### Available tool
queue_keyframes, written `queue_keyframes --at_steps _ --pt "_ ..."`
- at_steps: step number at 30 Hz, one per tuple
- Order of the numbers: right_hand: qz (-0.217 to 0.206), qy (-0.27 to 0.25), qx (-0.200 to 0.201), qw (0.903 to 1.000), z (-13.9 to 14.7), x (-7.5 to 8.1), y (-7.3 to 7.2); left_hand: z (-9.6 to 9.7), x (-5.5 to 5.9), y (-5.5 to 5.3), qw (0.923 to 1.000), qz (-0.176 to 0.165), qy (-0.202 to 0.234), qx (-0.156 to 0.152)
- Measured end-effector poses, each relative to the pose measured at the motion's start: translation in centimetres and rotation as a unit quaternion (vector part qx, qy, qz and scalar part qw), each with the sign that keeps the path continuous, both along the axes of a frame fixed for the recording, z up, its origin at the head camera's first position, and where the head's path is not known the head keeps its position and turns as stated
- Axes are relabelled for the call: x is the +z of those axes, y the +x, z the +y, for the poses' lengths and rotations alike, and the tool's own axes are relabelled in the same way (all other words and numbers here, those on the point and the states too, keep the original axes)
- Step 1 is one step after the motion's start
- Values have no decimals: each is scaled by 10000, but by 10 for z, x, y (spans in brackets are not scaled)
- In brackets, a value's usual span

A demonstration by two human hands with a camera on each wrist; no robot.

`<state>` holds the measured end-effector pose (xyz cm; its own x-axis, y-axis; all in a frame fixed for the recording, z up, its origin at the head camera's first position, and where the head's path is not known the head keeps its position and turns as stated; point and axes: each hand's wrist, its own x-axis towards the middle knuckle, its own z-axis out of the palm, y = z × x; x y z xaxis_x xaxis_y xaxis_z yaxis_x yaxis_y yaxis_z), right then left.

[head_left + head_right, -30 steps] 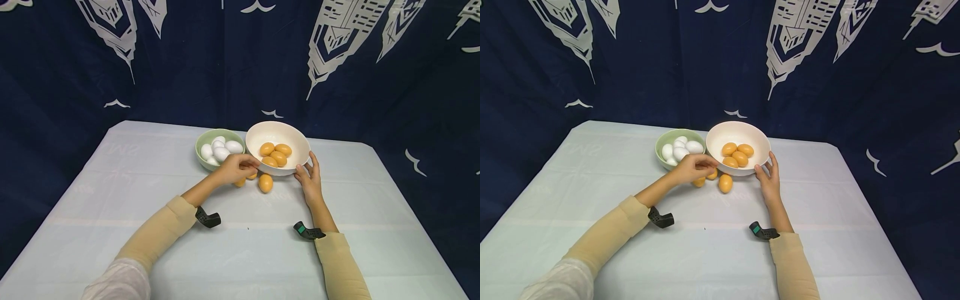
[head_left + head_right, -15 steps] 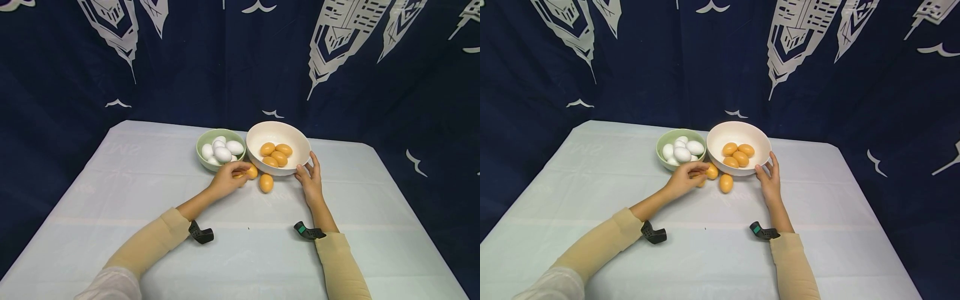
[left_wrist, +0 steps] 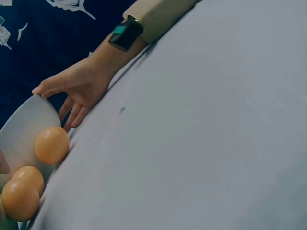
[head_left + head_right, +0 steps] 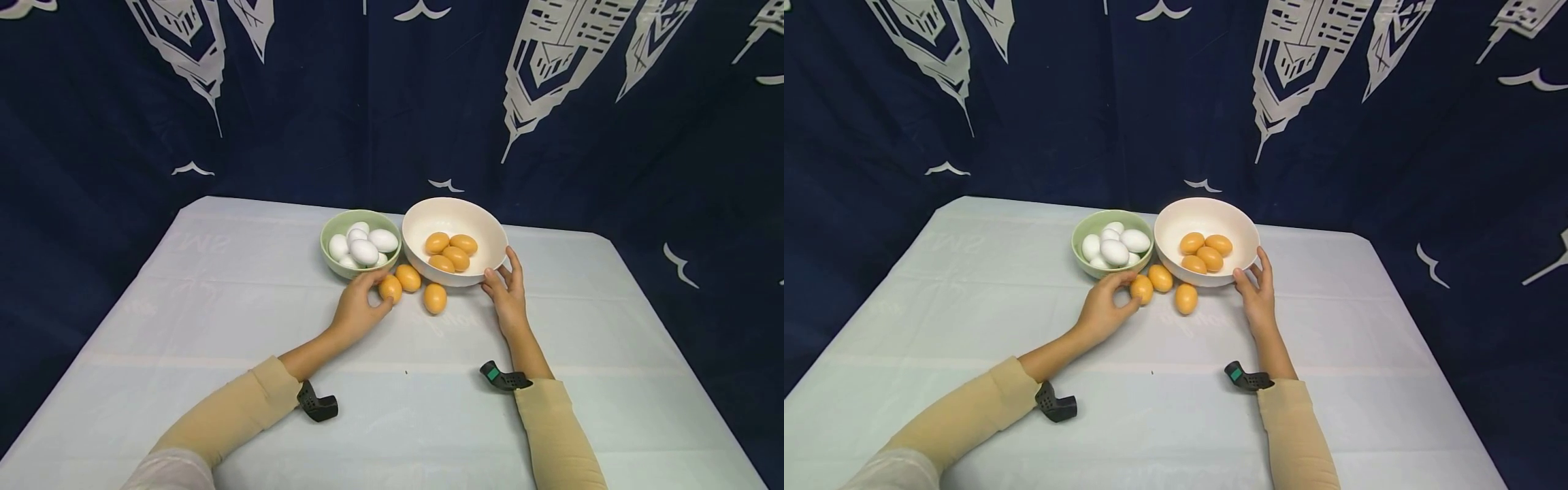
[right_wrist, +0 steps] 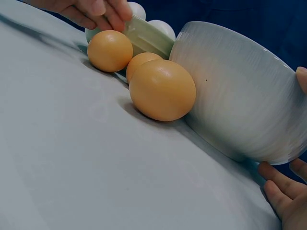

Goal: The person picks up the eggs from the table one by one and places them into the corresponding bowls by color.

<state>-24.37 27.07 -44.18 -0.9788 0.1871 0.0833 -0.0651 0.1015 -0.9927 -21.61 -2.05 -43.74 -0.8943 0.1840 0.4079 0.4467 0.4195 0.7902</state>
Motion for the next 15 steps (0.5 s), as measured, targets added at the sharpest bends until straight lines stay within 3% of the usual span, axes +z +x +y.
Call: queue_keyframes --at_steps 4,15 --pt "7 -7 -16 10000 0 0 -1 0 -4 5 9988 11 -439 199" --pt "27 -33 -15 10000 1 -3 -1 2 -11 1 9972 -140 -680 269"
